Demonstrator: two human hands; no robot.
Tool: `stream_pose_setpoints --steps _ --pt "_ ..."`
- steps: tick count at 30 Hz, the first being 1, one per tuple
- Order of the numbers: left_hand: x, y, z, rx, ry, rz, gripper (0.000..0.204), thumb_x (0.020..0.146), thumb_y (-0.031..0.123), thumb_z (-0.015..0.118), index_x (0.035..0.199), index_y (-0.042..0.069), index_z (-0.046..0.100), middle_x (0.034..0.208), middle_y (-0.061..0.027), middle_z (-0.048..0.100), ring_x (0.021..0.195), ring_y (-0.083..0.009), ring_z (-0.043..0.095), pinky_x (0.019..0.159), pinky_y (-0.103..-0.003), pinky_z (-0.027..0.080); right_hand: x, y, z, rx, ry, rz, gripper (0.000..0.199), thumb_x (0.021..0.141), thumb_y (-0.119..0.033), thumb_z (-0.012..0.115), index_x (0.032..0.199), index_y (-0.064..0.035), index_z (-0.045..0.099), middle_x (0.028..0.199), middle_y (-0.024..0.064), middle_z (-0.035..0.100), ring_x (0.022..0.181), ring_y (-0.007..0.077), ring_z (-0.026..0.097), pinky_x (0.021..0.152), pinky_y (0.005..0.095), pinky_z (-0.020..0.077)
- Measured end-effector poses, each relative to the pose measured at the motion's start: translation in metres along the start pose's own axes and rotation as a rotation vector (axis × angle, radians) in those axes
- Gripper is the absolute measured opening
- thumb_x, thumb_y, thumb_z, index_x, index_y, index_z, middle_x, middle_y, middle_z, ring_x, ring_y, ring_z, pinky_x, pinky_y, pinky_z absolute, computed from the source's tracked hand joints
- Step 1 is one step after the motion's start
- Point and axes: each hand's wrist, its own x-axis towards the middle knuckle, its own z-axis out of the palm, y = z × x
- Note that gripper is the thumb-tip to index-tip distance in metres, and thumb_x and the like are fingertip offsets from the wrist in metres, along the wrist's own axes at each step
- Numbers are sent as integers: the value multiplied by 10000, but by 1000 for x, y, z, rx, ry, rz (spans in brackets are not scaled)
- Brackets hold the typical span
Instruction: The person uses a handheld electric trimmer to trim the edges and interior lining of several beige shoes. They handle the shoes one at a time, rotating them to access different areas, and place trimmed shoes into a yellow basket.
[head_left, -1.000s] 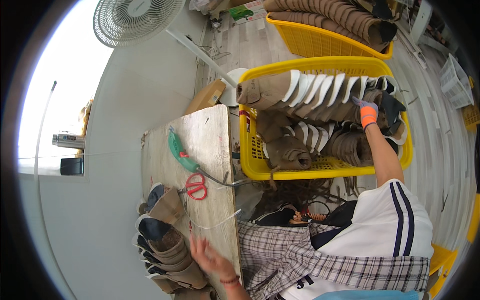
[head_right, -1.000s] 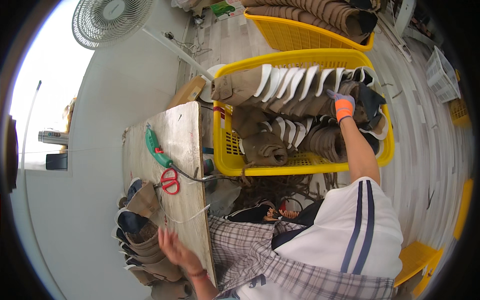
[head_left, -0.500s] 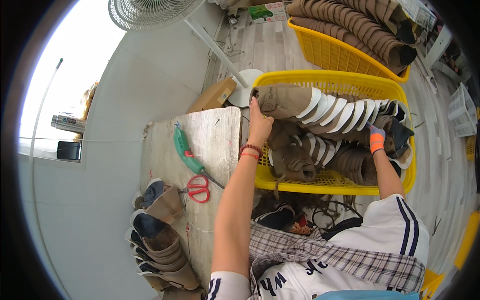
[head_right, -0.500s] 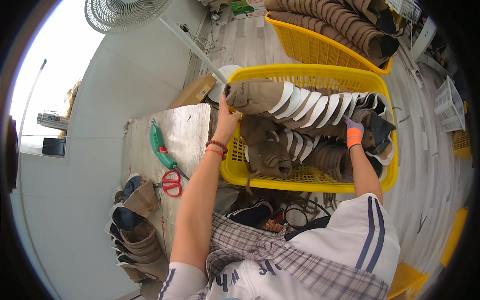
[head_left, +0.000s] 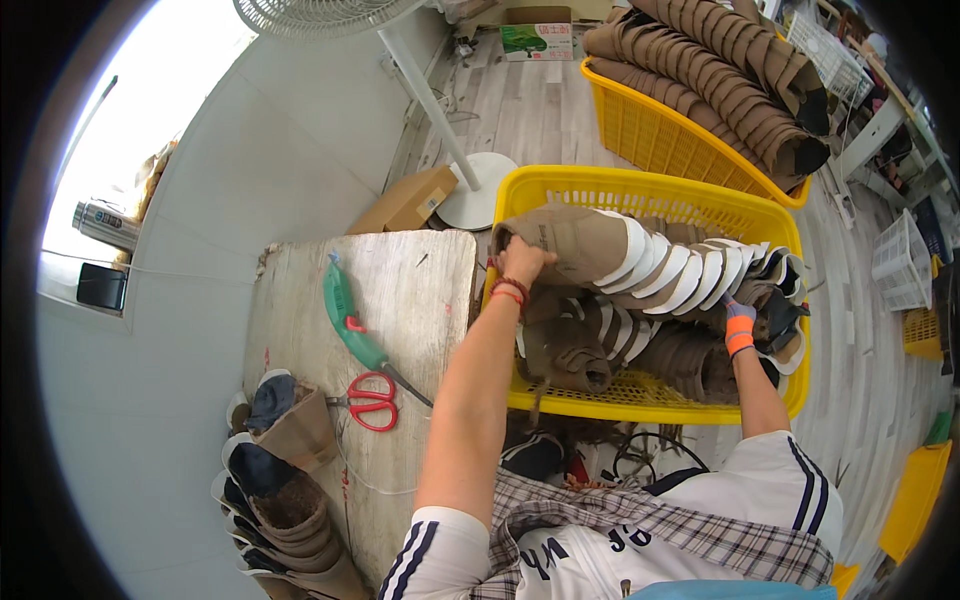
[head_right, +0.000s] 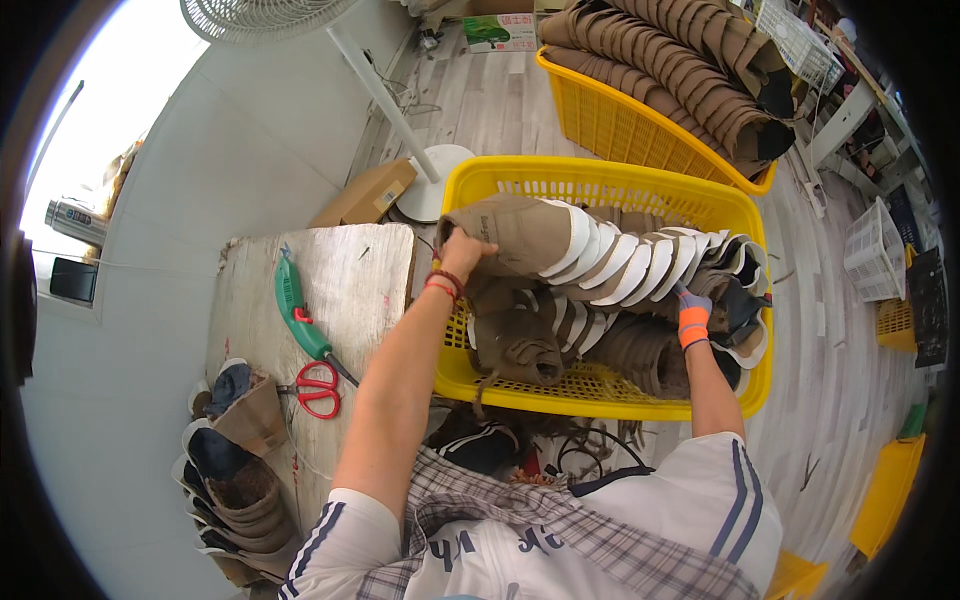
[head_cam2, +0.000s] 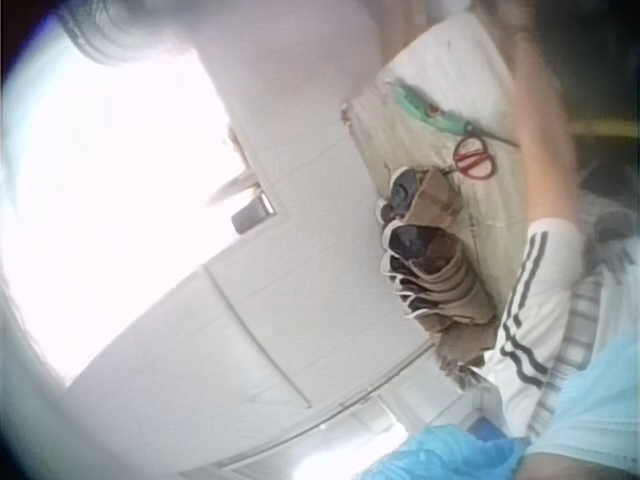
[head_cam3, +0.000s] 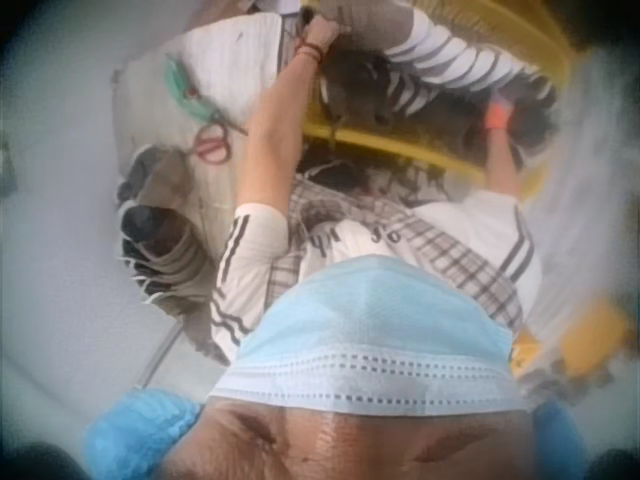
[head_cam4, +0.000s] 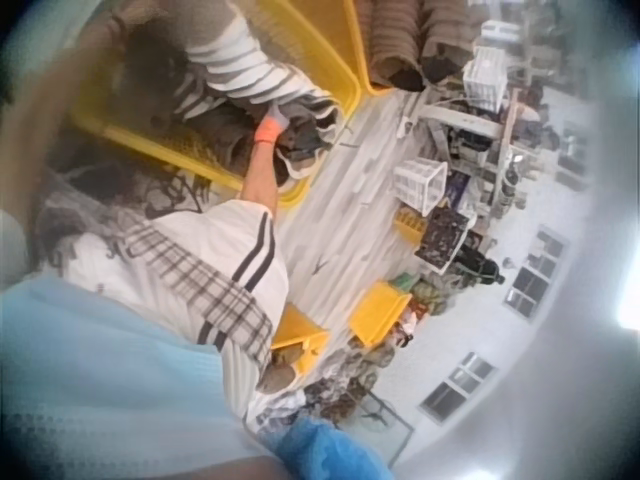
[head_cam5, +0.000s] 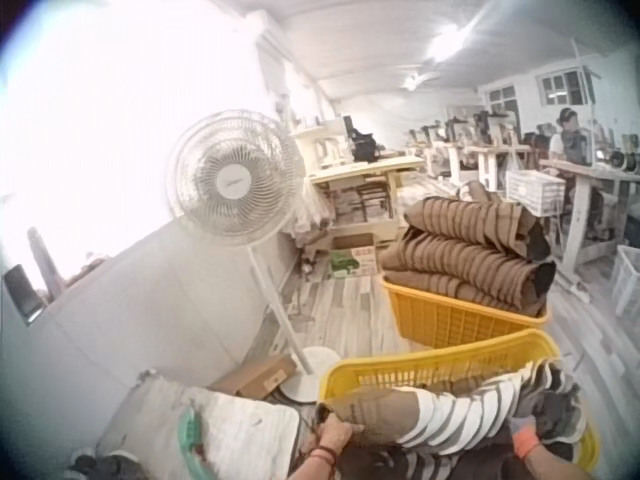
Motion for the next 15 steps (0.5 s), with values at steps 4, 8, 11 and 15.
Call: stream_pose_setpoints --steps 4,8,11,15 --pt "-29 -23 22 -35 158 117 601 639 278 767 1131 18 540 1161 -189 560 1118 -377 489 980 -433 338 8 20 -1 332 -114 -41 614 715 -363 753 897 182 538 833 205 616 650 270 549 676 349 493" --pt "-61 -7 25 -197 -20 230 432 690 164 732 1044 -3 550 1093 -181 584 1031 -350 537 879 -409 408 55 68 -27 1838 -784 654 829 815 -352 432 1299 235 102 1396 344 165 1313 436 207 1122 409 192" --pt "-91 -11 26 -567 -107 285 319 722 47 695 990 -44 547 1045 -173 599 960 -257 576 786 -358 450 1 20 -31 1141 -619 194 624 815 -251 476 1202 216 327 1237 300 392 1170 381 401 1027 381 324" --pt "-148 28 57 -716 -288 402 423 726 66 709 1083 -76 533 1087 -113 597 1013 -188 540 865 -302 428 -35 -26 -53 551 -395 -197 329 820 -124 514 1042 110 576 994 179 594 915 242 543 829 314 435"
